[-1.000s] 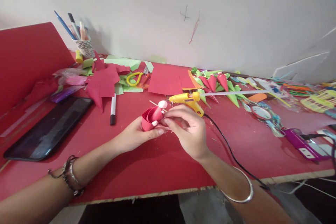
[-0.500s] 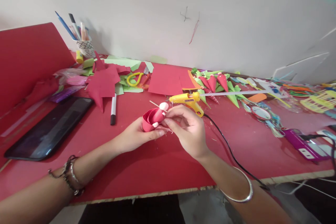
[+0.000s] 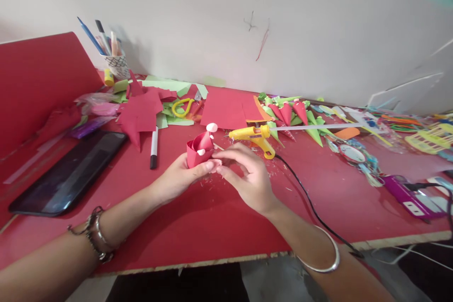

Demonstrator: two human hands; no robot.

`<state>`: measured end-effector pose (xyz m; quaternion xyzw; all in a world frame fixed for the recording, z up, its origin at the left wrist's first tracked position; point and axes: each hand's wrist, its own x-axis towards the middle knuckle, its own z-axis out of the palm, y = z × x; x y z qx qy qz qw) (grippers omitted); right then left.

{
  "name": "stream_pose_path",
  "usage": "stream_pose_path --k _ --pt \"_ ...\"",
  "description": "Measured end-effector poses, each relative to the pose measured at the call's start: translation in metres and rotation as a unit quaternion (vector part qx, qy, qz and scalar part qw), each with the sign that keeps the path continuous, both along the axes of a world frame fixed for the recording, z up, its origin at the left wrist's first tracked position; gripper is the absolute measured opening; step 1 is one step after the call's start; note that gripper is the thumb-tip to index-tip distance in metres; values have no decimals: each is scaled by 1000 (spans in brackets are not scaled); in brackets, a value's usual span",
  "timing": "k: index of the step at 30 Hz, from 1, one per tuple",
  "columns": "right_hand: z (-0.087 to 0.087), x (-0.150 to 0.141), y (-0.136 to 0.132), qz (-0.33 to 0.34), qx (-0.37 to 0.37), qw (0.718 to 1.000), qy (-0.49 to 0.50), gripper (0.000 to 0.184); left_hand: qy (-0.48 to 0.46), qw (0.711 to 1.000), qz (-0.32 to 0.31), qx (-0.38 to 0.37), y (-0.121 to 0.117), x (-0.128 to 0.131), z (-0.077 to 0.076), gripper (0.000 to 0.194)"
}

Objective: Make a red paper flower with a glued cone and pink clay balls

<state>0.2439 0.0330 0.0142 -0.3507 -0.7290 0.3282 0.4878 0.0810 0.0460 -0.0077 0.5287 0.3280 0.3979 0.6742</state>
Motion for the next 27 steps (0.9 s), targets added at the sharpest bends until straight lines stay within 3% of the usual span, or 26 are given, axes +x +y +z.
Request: stream_pose_path --k 8,12,22,27 --pt "1 1 -1 -25 22 999 26 9 -16 1000 -8 15 1 -1 -3 32" --pt "0 0 0 -33 -5 996 77 6 -21 1000 -14 12 0 0 1 24" --pt "1 5 4 -89 -41 980 176 11 -6 1000 17 -8 0 2 3 22" --pt "3 4 3 -80 -24 983 162 11 11 999 37 -2 -1 2 3 26"
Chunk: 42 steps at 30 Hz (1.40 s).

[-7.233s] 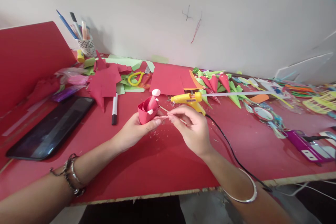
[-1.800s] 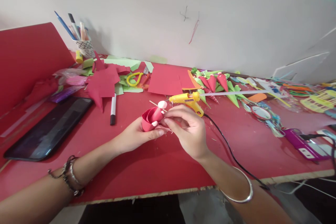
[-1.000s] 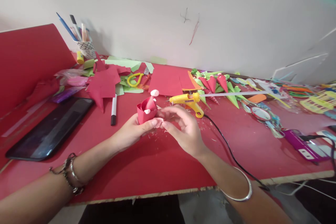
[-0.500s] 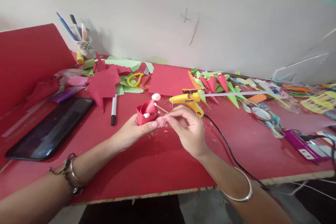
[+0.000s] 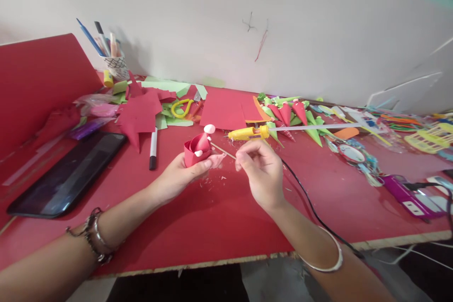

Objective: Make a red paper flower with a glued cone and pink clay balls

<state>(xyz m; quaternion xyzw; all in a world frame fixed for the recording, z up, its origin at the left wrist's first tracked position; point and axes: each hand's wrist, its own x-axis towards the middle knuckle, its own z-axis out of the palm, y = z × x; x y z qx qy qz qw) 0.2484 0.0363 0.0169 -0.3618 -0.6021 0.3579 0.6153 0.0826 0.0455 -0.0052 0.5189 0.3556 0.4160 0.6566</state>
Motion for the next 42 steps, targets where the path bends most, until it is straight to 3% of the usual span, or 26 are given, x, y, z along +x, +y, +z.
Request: stream_pose_path --k 7,14,19,25,37,42 --pt "1 -1 -2 25 -9 1000 -4 9 126 989 30 65 -1 4 3 29" --pt "2 4 -2 12 50 998 -20 19 240 954 61 170 -3 7 1 30" --pt "4 3 -1 -19 57 997 -39 8 260 946 57 187 -3 7 0 30" --pt "5 3 -2 12 72 995 -72 14 266 942 51 199 -2 7 -1 26" --pt "3 6 -5 13 139 973 -182 26 266 939 38 215 -4 6 4 24" --pt "6 9 -3 -24 226 942 -245 16 266 936 36 227 -3 6 4 20"
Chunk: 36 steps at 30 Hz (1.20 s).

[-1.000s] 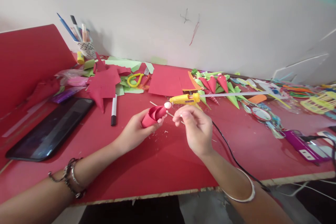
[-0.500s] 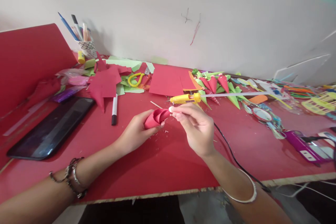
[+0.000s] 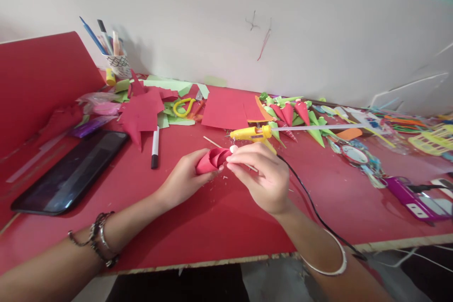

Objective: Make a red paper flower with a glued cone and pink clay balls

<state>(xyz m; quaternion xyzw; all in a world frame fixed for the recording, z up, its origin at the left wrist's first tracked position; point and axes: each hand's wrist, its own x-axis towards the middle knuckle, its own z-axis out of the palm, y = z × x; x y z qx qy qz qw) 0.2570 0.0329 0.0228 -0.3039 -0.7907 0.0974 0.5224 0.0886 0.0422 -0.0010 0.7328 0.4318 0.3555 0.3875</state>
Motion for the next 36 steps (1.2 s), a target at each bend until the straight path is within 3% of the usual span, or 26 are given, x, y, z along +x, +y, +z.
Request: stream_pose_path --k 3,7,31,36 --pt "0 -1 1 -37 59 997 -41 15 -2 1000 -6 6 0 0 -1 16" --pt "-2 -2 0 -53 84 993 -68 16 2 1000 -7 8 0 1 -2 16" --pt "-3 -1 1 -63 66 992 -83 16 -6 999 -28 16 -2 0 -1 28" --pt "-3 -1 2 -75 32 997 -2 19 -40 998 -4 -40 -2 1 1 24"
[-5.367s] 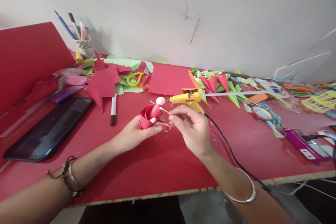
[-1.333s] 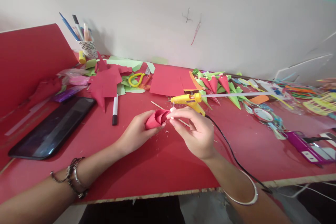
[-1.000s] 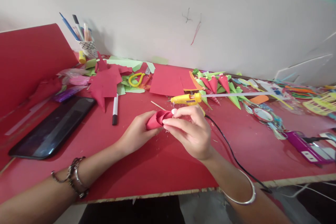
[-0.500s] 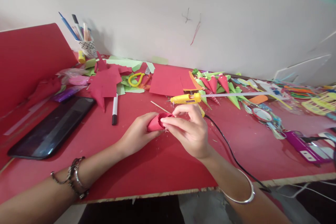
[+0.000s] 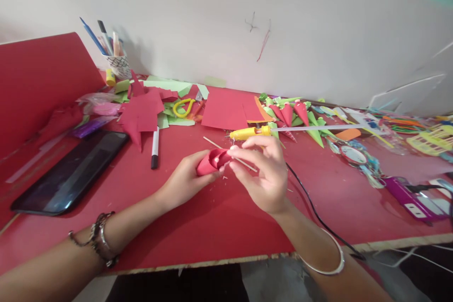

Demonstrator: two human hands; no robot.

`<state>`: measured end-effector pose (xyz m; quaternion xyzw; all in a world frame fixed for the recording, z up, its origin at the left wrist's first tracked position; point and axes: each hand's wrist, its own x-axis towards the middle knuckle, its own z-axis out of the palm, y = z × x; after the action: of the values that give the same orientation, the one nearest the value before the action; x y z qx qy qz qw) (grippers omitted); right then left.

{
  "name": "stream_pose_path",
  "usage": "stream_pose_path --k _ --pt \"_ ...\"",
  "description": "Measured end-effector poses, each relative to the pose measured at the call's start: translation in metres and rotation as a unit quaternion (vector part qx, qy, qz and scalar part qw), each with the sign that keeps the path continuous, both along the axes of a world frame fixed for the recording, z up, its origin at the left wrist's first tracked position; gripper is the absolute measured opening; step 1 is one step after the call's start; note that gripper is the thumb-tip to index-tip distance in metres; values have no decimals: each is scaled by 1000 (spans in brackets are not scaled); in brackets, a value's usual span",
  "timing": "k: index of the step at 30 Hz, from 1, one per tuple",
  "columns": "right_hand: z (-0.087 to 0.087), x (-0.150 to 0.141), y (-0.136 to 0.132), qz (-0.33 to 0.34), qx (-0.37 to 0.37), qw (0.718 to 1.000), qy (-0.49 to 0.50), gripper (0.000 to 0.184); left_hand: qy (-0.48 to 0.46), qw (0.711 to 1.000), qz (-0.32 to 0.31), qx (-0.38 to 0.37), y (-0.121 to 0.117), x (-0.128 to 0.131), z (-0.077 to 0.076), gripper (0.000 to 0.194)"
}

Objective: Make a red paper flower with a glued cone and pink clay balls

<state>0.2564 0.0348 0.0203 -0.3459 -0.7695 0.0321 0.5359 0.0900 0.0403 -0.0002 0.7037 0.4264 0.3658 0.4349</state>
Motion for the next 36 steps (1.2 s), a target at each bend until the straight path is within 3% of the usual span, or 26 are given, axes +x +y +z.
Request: stream_pose_path --k 3,5,11,21,29,36 --pt "0 0 2 -28 -14 998 63 15 -62 995 10 -81 1 -1 1 30" --pt "0 0 4 -12 -57 996 61 13 -105 989 6 -108 1 -2 1 31" --pt "0 -5 3 83 -145 985 34 12 -173 980 -7 -97 3 -5 1 31" --pt "-3 -8 1 95 -186 975 82 10 -152 983 -6 -103 2 -6 -2 27" --pt "-4 -5 8 44 -245 935 251 8 -147 978 26 -146 1 -4 1 31" --pt "-4 -5 6 97 -259 927 252 8 -66 990 72 -101 4 -1 1 31"
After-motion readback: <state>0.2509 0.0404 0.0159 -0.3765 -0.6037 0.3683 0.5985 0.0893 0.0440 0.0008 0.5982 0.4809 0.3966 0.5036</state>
